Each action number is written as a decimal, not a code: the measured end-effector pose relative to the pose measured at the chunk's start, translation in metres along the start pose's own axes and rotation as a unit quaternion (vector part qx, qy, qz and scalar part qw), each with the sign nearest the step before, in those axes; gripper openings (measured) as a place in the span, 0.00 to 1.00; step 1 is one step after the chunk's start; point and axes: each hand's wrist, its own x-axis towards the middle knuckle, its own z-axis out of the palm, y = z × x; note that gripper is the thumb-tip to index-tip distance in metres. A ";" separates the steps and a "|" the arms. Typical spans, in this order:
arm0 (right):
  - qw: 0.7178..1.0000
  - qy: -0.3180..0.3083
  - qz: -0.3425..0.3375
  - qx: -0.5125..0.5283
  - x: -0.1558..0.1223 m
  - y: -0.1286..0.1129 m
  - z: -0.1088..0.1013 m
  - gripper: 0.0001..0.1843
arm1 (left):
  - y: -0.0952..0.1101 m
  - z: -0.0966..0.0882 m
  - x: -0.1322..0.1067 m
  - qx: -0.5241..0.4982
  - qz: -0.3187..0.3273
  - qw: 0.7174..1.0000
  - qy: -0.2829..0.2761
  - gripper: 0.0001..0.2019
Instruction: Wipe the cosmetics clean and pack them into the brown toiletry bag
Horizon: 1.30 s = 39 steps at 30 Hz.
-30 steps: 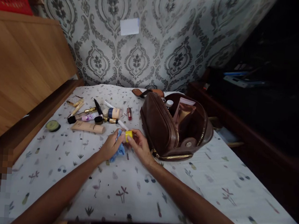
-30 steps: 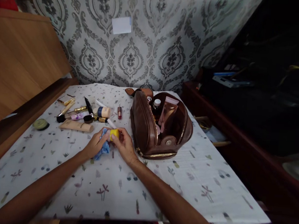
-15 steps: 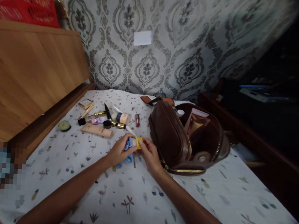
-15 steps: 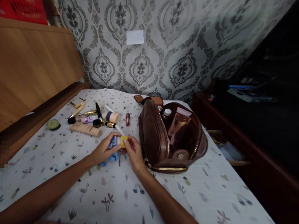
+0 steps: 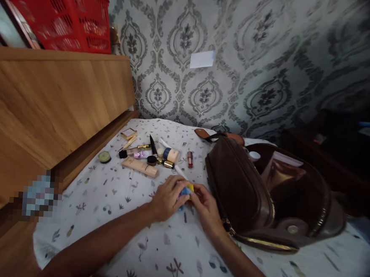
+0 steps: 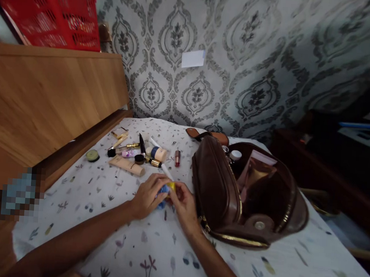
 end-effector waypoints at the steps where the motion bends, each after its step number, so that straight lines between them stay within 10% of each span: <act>1: 1.000 -0.012 -0.002 -0.001 0.000 -0.001 0.000 0.25 | 0.001 0.000 0.000 0.003 0.004 1.000 -0.013 0.19; 11: 0.999 -0.052 -0.006 0.012 -0.001 -0.001 -0.001 0.27 | -0.006 -0.002 0.007 -0.190 -0.101 0.976 -0.002 0.21; 19: 0.977 -0.057 -0.177 -0.104 -0.007 0.004 0.003 0.20 | -0.013 -0.006 0.014 -0.304 -0.189 0.934 -0.005 0.28; 39: 0.909 -0.084 -0.285 -0.292 -0.015 0.014 -0.003 0.18 | -0.030 -0.005 0.020 -0.525 -0.348 0.777 0.002 0.28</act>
